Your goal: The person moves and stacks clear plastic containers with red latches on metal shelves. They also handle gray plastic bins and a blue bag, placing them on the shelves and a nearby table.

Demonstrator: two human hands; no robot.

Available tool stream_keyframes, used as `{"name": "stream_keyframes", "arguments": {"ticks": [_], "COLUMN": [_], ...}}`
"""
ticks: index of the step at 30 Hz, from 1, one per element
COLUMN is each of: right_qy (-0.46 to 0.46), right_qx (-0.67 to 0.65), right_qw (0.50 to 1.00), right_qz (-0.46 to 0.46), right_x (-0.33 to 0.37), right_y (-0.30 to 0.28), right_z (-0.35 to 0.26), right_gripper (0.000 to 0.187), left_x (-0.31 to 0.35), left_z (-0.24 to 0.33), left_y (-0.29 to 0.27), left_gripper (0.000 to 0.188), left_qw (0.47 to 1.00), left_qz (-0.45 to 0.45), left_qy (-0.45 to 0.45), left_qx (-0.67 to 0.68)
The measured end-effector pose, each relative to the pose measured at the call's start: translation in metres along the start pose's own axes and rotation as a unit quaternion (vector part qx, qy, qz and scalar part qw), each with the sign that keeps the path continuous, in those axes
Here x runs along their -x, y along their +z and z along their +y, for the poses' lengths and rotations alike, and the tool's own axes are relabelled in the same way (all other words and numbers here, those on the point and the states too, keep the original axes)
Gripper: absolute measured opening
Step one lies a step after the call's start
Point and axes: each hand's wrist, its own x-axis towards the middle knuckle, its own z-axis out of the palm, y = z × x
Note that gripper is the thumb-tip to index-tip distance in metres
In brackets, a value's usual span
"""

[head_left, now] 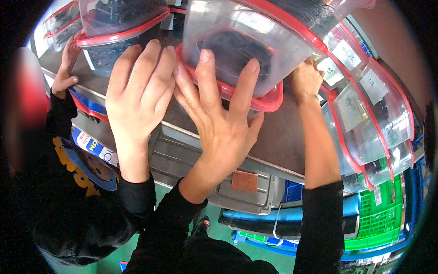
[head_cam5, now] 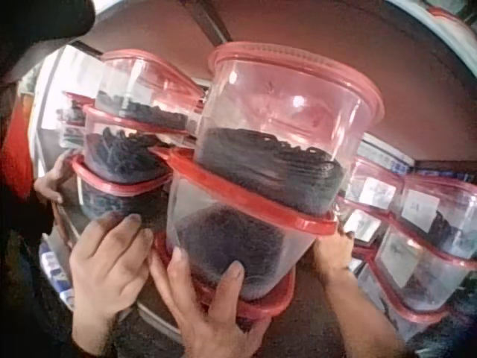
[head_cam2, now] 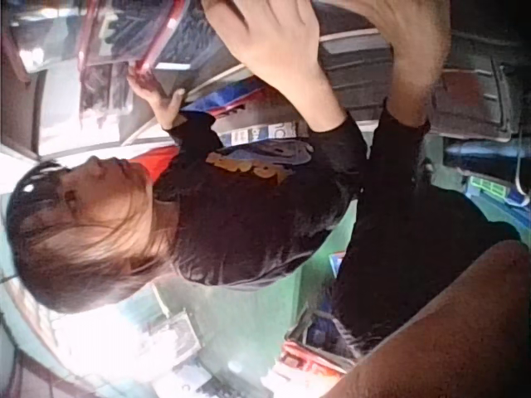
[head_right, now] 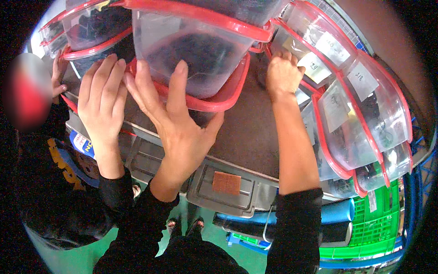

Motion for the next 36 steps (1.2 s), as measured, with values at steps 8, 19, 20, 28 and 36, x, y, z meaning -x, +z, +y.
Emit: {"name": "stream_keyframes", "arguments": {"ticks": [8,19,20,28,36], "right_qy": [0.031,0.032,0.031,0.029,0.044], "right_qx": [-0.067,-0.284,-0.299,-0.353,-0.384], "right_qw": [0.995,0.957,0.952,0.932,0.917], "right_qz": [-0.066,0.051,0.052,0.072,0.097], "right_x": [0.045,0.063,0.067,0.097,0.114], "right_y": [-0.063,-0.064,-0.069,-0.108,-0.108], "right_z": [0.030,0.041,0.041,0.035,0.042], "right_gripper": [0.021,0.014,0.014,0.016,0.011], "left_x": [-0.001,0.002,0.001,0.003,0.005], "left_z": [-0.004,-0.001,-0.001,0.003,0.014], "left_y": [-0.001,-0.006,-0.006,-0.004,0.001], "left_gripper": [0.087,0.079,0.078,0.070,0.058], "left_qw": [1.000,0.999,0.999,0.997,0.992], "left_qz": [-0.004,-0.006,-0.001,0.003,0.014], "left_qy": [-0.007,0.009,0.029,0.047,0.075], "left_qx": [0.007,-0.034,-0.033,-0.063,-0.098]}}
